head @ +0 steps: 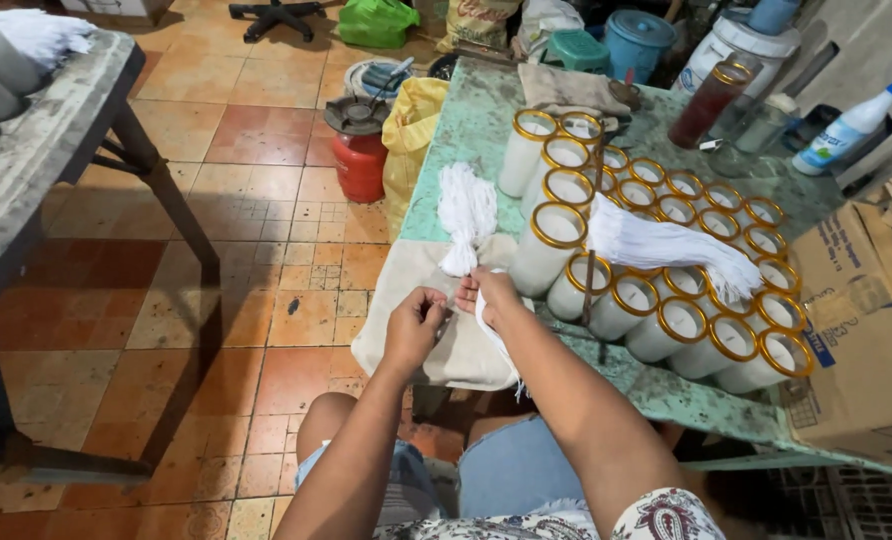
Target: Tying and preparing individual cotton wicks for candle production.
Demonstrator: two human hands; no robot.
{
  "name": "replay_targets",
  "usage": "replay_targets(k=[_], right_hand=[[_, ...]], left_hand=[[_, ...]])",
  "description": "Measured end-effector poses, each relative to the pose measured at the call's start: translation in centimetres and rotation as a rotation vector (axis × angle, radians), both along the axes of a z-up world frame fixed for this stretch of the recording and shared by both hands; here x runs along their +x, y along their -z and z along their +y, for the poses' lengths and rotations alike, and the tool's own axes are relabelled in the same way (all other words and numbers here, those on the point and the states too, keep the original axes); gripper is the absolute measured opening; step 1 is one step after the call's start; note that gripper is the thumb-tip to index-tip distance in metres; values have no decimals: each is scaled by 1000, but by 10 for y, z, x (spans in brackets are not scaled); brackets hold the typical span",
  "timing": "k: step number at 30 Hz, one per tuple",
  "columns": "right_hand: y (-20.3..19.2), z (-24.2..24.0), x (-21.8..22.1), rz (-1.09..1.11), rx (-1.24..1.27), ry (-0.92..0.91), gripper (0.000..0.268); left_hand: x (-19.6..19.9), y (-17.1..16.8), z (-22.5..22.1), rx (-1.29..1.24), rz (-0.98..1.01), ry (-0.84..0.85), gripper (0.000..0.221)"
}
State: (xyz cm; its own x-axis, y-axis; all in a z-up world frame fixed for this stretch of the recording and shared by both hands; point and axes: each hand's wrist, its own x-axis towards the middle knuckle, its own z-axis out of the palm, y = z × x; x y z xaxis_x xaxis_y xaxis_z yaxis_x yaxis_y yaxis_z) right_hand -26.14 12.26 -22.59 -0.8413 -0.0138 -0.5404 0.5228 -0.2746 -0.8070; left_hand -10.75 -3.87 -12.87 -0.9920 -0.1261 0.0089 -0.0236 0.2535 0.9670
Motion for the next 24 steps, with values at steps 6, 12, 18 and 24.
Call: replay_targets(k=[6, 12, 18, 24], right_hand=[[1, 8, 8, 12, -76, 64, 5], [-5, 7, 14, 33, -93, 88, 3], [25, 15, 3, 88, -172, 140, 5], [-29, 7, 77, 441, -175, 218, 10]], left_hand=[[3, -7, 0, -18, 10, 1, 9], [2, -8, 0, -32, 38, -1, 10], [4, -7, -1, -40, 38, -8, 10], [5, -7, 0, -29, 76, -19, 10]])
